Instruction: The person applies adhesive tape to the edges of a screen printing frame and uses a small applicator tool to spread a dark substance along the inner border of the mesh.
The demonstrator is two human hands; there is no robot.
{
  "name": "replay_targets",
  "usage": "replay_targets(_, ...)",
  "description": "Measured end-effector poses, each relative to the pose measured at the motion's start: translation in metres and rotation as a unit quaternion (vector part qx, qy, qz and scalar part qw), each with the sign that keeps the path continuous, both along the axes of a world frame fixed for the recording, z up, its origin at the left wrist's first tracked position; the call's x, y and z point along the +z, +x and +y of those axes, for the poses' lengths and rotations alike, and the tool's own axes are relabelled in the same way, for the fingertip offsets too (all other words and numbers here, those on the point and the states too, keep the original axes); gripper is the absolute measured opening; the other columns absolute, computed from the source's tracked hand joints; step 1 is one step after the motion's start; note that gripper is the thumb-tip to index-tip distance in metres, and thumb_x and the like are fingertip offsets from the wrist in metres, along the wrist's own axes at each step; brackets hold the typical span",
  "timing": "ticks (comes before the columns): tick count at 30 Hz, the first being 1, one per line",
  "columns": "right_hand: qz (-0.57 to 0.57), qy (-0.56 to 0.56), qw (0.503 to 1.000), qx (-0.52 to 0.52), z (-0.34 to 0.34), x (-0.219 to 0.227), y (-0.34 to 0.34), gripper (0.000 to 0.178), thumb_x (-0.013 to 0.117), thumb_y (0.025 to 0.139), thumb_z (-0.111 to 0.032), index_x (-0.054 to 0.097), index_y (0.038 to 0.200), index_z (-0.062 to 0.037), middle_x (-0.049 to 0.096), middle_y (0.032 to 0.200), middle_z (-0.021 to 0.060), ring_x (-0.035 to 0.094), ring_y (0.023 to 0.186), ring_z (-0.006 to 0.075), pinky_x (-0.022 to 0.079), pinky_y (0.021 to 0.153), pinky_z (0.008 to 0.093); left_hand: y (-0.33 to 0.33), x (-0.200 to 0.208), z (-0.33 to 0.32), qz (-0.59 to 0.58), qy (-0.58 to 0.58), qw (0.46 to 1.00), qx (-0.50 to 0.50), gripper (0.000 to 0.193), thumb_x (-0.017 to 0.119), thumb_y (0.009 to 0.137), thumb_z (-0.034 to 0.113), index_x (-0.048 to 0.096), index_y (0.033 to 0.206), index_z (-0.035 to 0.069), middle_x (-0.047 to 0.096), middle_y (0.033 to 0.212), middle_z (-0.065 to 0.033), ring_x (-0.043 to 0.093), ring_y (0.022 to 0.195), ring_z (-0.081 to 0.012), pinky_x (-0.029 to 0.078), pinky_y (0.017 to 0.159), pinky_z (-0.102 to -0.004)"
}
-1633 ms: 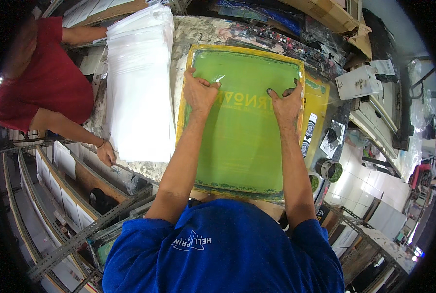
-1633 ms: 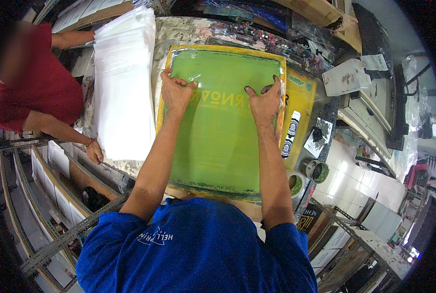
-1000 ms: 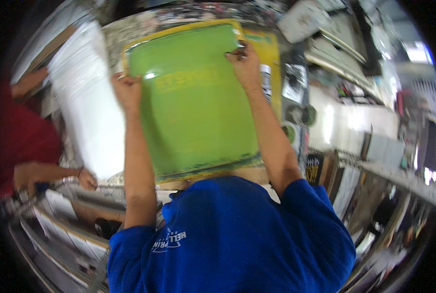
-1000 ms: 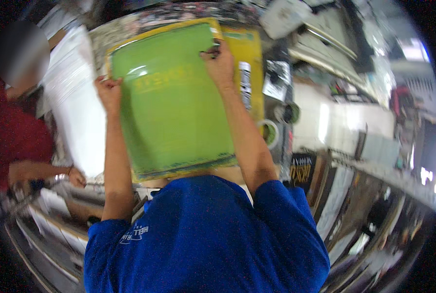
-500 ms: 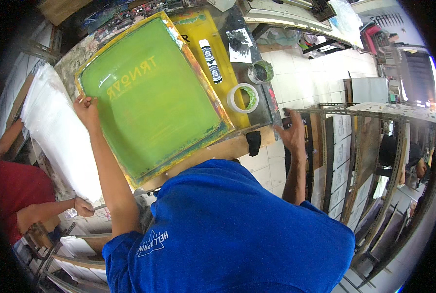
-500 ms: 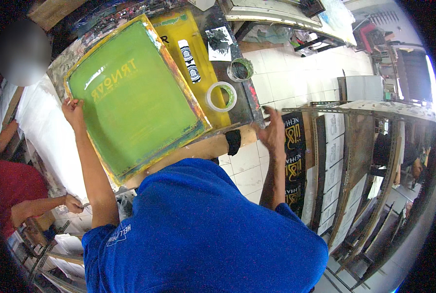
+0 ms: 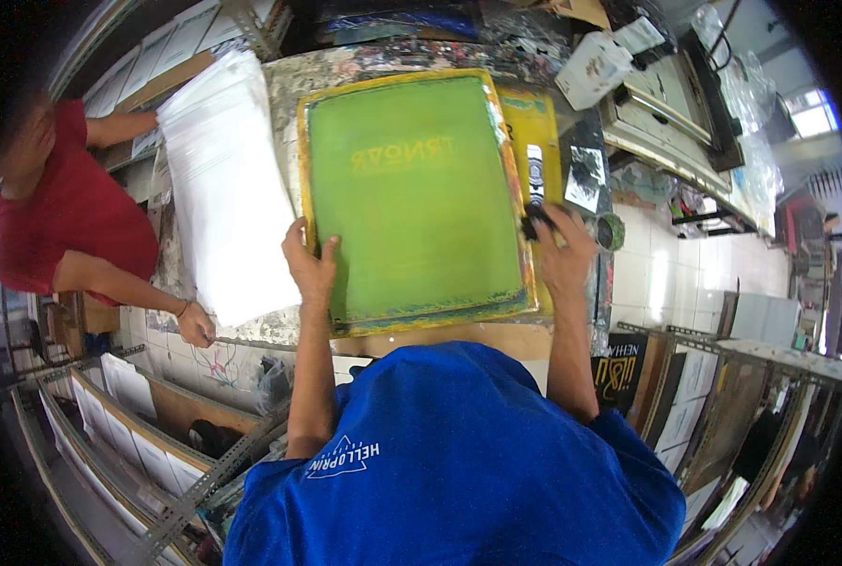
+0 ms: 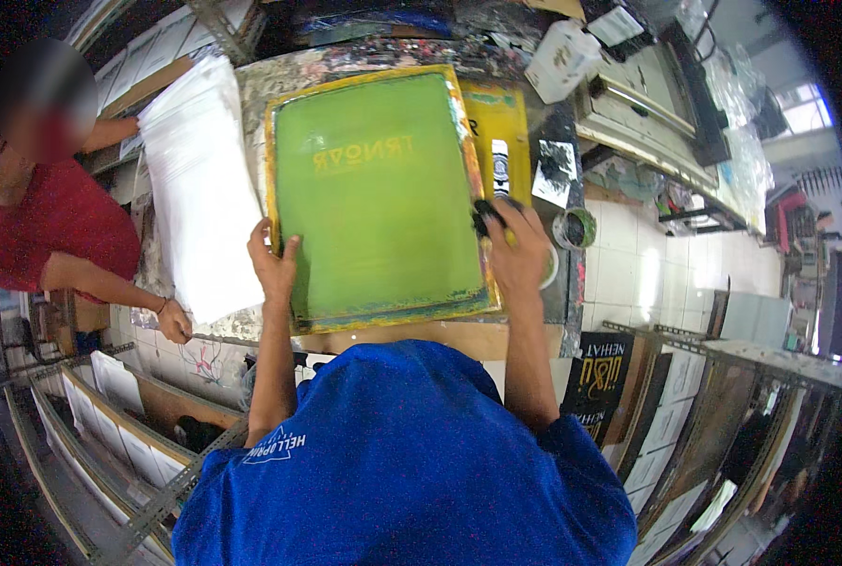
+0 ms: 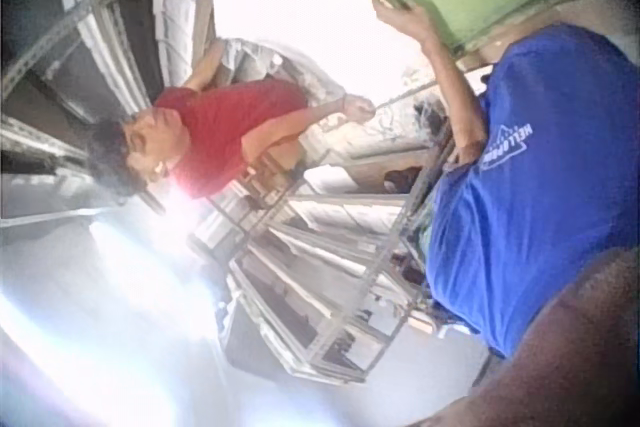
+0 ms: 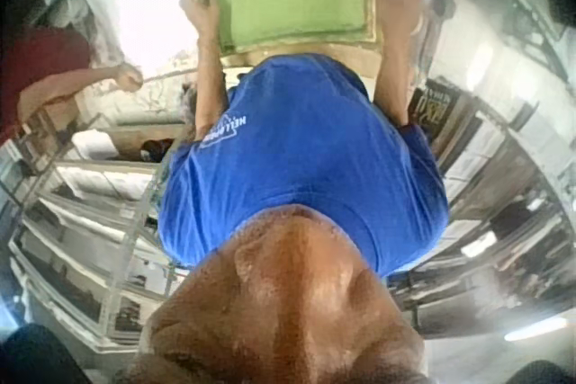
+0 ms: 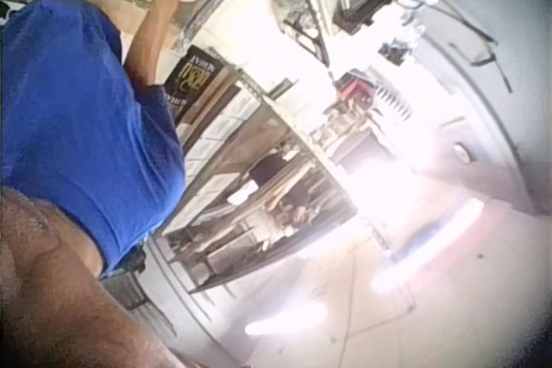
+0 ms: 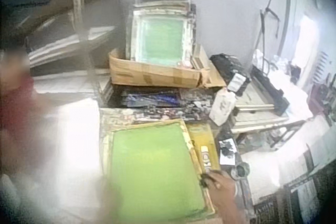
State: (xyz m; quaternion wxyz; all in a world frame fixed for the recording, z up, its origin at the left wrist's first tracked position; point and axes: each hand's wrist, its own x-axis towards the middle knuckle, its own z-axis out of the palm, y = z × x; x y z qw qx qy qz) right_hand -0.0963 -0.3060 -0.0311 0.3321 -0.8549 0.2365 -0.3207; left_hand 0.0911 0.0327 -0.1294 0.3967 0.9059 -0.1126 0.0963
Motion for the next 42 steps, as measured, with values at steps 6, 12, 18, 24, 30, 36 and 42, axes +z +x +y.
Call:
replay_targets(6,-0.026,-0.168,0.977,0.132,0.021,-0.062,0.190,0.035,0.062,0.079,0.001,0.069,0.113,-0.0056,0.063,0.106,0.0149,0.058,0.100,0.0337,0.050,0.089,0.0422,0.000,-0.001,-0.007,-0.046,0.023,0.998,-0.025,0.065,0.080,0.078,0.016,0.049,0.133,0.000,0.054,0.132,-0.0218,0.049,0.121,-0.0402,0.041,0.104,-0.0468)
replay_targets(12,0.180,-0.246,0.946,0.111,0.018,-0.100,0.223,0.035,0.064,0.076,-0.009,0.073,0.110,-0.0113,0.058,0.107,0.0096,0.052,0.106,0.0307,0.046,0.084,0.0445,0.000,-0.003,-0.002,-0.029,0.011,0.999,-0.008,0.066,0.081,0.078,0.018,0.049,0.134,0.000,0.055,0.132,-0.0216,0.049,0.121,-0.0400,0.041,0.103,-0.0469)
replay_targets(18,0.235,-0.317,0.919,0.006,-0.031,-0.094,0.226,0.029,0.065,0.075,-0.013,0.075,0.103,-0.0134,0.060,0.105,0.0096,0.053,0.104,0.0306,0.044,0.084,0.0451,-0.001,-0.006,0.002,-0.027,-0.007,1.000,-0.002,0.066,0.081,0.079,0.019,0.049,0.134,0.003,0.054,0.130,-0.0188,0.053,0.115,-0.0365,0.045,0.100,-0.0439)
replay_targets(24,0.222,-0.278,0.934,-0.017,0.011,-0.108,0.249,0.019,0.065,0.074,-0.011,0.070,0.090,-0.0013,0.060,0.104,0.0105,0.054,0.100,0.0307,0.045,0.081,0.0453,0.004,-0.002,-0.005,-0.001,-0.040,0.999,0.004,0.071,0.082,0.073,0.012,0.047,0.135,0.004,0.052,0.132,-0.0190,0.051,0.119,-0.0375,0.043,0.102,-0.0449)
replay_targets(30,0.141,-0.281,0.943,0.109,0.108,-0.121,0.287,0.017,0.064,0.075,-0.008,0.069,0.089,0.0005,0.059,0.101,0.0106,0.053,0.097,0.0297,0.044,0.080,0.0435,0.003,0.002,-0.005,0.008,-0.039,0.999,0.005,0.075,0.083,0.070,0.011,0.047,0.135,0.003,0.053,0.132,-0.0201,0.048,0.122,-0.0396,0.038,0.105,-0.0475)
replay_targets(36,0.145,-0.263,0.933,0.196,0.142,-0.115,0.316,0.020,0.064,0.077,-0.008,0.070,0.095,0.0004,0.058,0.103,0.0099,0.053,0.100,0.0291,0.045,0.082,0.0431,0.002,0.007,-0.008,-0.003,-0.017,1.000,0.014,0.072,0.083,0.071,0.013,0.048,0.134,0.004,0.053,0.133,-0.0192,0.051,0.120,-0.0374,0.041,0.103,-0.0456)
replay_targets(42,0.122,-0.247,0.931,0.239,0.140,-0.108,0.309,0.024,0.063,0.078,-0.006,0.069,0.100,0.0006,0.058,0.106,0.0096,0.053,0.103,0.0286,0.045,0.084,0.0430,0.002,0.009,-0.009,0.018,-0.020,1.000,0.014,0.071,0.082,0.071,0.011,0.048,0.133,0.003,0.053,0.132,-0.0200,0.048,0.124,-0.0387,0.037,0.105,-0.0475)
